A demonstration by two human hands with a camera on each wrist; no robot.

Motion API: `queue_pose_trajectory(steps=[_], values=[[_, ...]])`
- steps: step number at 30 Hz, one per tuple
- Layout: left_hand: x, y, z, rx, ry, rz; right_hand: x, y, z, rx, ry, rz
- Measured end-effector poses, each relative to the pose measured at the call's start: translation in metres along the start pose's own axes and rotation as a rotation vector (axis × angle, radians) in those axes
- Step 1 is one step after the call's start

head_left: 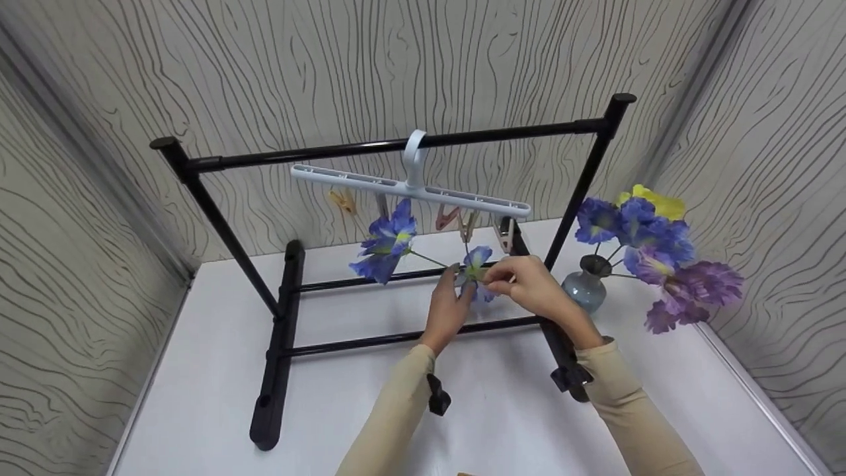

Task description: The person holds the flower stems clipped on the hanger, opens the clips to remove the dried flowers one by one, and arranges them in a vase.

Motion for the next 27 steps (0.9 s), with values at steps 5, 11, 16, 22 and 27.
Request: queue_pose_trajectory(steps=[5, 11, 16, 22, 27], values=[[-0.004, -0.01, -0.005, -0.034, 0.108, -0.002, 0.006, 0.006, 0.009, -0.024, -0.047, -0.002], [-0.007, -0.015, -0.01, -0.075, 0.145, -0.021, 0.007, 0.013, 0.024, -0.055, -0.179, -0.041], [-0.01, -0.017, -0.013, -0.064, 0.14, -0.044, -0.002, 0.015, 0.03, -0.08, -0.35, -0.118], [-0.018, -0.015, -0.015, -0.065, 0.086, -0.085, -0.013, 0.018, 0.034, -0.121, -0.531, -0.158], [-0.028, -0.013, -0.012, -0.099, 0.038, -0.172, -0.022, 0.022, 0.039, -0.148, -0.662, -0.154]])
Point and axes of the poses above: each hand's wrist, its own y-axis away from the middle knuckle, its own z-axis out of the back of the hand, x = y × z, the point moved 9 cm from there along -y, towards the middle knuckle, and after that the axes turned 1 degree about -y, right-handed, at the moved point
